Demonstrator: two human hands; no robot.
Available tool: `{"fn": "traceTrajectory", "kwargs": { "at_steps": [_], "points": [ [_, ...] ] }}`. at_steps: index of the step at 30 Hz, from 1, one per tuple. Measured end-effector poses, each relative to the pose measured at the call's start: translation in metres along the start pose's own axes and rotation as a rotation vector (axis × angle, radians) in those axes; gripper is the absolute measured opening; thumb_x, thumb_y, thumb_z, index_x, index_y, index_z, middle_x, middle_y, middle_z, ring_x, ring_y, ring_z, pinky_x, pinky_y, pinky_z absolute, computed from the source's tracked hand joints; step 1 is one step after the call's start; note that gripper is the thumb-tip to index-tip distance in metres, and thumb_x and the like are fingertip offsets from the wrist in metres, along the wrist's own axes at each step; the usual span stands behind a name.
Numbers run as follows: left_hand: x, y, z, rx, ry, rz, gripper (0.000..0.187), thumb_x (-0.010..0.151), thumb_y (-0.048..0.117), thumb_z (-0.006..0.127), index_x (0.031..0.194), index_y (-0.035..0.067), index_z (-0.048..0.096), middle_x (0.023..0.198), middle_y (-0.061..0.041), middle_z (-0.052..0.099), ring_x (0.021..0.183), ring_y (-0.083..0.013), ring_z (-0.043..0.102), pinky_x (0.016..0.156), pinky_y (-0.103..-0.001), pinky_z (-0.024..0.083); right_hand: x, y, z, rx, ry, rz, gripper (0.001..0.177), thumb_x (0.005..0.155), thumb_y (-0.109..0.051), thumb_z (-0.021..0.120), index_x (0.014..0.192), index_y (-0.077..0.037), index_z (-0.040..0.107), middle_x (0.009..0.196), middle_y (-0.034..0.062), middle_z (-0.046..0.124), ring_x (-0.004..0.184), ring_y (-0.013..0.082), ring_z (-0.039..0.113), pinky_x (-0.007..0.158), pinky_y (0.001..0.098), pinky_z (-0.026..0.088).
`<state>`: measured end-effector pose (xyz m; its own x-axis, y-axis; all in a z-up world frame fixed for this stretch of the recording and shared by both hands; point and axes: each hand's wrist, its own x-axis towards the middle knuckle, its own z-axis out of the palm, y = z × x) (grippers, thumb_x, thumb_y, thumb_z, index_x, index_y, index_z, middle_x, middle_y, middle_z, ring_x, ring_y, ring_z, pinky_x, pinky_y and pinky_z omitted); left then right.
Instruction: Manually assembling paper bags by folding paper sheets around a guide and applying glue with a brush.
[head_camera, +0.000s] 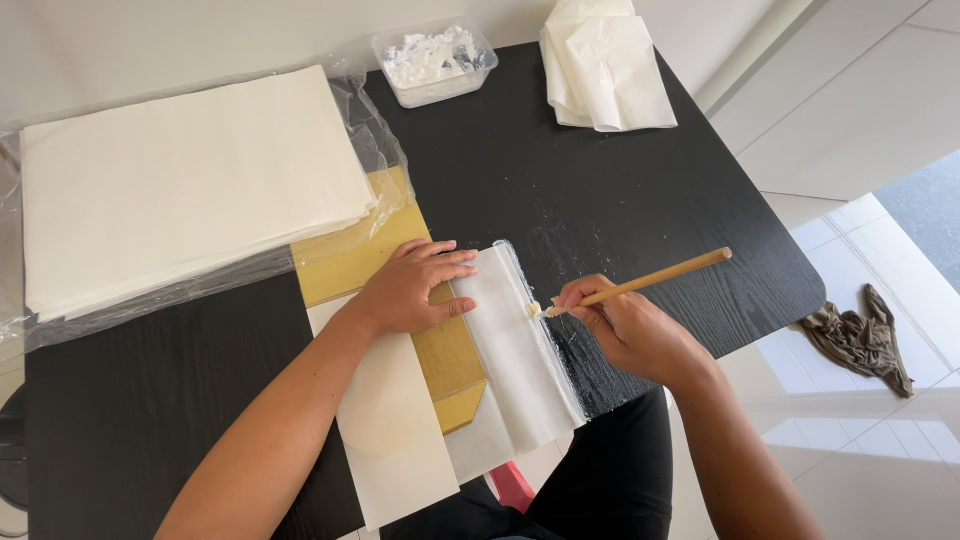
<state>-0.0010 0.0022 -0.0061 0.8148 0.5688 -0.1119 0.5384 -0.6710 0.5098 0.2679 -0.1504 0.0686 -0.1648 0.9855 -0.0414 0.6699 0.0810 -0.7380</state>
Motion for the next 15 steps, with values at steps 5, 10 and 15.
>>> {"fn": "traceTrajectory", "kwargs": {
  "at_steps": [5,10,15],
  "points": [
    [0.000,0.000,0.002,0.002,-0.009,0.001,0.068,0.095,0.070,0.045,0.139,0.021,0.062,0.156,0.001,0.051,0.151,-0.0215,0.036,0.128,-0.047,0.015,-0.021,0.003,-0.005,0.004,-0.078,0.081,0.008,0.102,-0.014,0.054,0.107,-0.008,0.058,0.108,0.0155,0.078,0.098,0.0333,0.077,0.087,0.0489,0.059],
    [0.000,-0.001,0.003,0.030,-0.026,-0.009,0.068,0.095,0.072,0.044,0.140,0.024,0.061,0.157,0.003,0.050,0.151,-0.0198,0.035,0.128,-0.046,0.014,-0.041,-0.005,-0.011,-0.002,-0.149,0.160,0.009,0.101,-0.017,0.057,0.104,-0.010,0.061,0.103,0.0124,0.081,0.093,0.0304,0.080,0.086,0.0461,0.061],
    [0.000,0.003,0.001,0.032,-0.026,-0.029,0.067,0.095,0.073,0.043,0.139,0.026,0.062,0.157,0.005,0.050,0.151,-0.0178,0.035,0.129,-0.044,0.014,-0.057,-0.011,-0.018,0.022,-0.235,0.241,0.008,0.099,-0.018,0.060,0.102,-0.012,0.064,0.091,0.0124,0.082,0.083,0.0261,0.078,0.079,0.0430,0.062]
  ]
}}
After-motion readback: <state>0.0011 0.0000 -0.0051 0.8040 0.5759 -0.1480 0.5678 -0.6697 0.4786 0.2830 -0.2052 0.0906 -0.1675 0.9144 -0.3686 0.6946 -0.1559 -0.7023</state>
